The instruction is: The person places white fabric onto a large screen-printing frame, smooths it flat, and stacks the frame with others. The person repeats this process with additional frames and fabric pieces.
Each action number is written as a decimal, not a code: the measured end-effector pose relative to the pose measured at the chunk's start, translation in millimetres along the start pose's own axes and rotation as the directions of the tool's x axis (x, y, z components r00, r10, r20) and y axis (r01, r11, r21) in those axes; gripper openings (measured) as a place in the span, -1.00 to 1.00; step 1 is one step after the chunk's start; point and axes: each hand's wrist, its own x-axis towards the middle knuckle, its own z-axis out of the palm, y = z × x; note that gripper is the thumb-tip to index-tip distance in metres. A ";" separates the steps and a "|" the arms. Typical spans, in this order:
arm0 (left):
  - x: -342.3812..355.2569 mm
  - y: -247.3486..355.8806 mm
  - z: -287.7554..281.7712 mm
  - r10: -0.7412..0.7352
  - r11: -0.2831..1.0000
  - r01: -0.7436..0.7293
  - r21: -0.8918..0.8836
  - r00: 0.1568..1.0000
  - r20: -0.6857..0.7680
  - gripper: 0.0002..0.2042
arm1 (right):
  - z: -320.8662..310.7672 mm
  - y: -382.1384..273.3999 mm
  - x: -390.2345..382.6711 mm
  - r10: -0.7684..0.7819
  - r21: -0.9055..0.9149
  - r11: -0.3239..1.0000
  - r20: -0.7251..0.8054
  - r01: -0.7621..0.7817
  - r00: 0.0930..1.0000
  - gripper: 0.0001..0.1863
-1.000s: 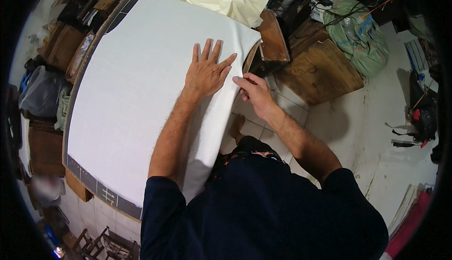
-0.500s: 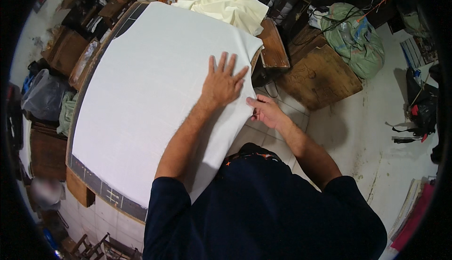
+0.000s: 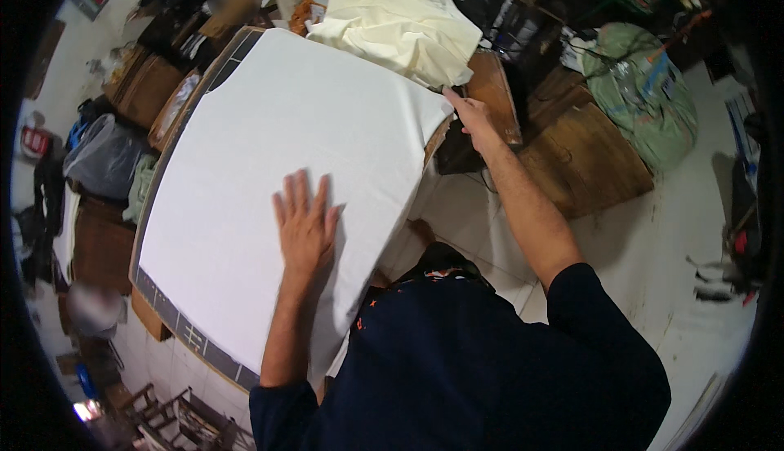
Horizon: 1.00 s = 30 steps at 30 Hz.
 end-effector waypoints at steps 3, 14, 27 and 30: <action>-45.5 7.4 -15.3 -0.225 0.972 0.223 0.077 0.974 0.017 -0.43 | -4.6 1.1 28.4 -0.253 -0.101 0.961 0.059 0.258 0.966 -0.61; -85.1 98.4 3.6 -0.568 0.823 0.568 0.007 0.823 0.020 -0.41 | -6.4 -2.1 128.7 -0.276 -0.347 0.791 0.532 0.503 0.801 -0.70; -302.5 91.7 26.7 -0.856 -0.312 0.910 -0.272 -0.394 -0.335 -0.39 | 119.2 -23.2 -106.5 -0.370 0.232 -0.269 0.871 0.935 -0.322 -0.21; -381.8 107.8 83.5 -0.806 -0.249 0.638 -0.728 -0.554 -0.210 -0.42 | 126.5 -19.6 -135.1 -0.384 0.178 -0.257 0.883 0.950 -0.270 -0.20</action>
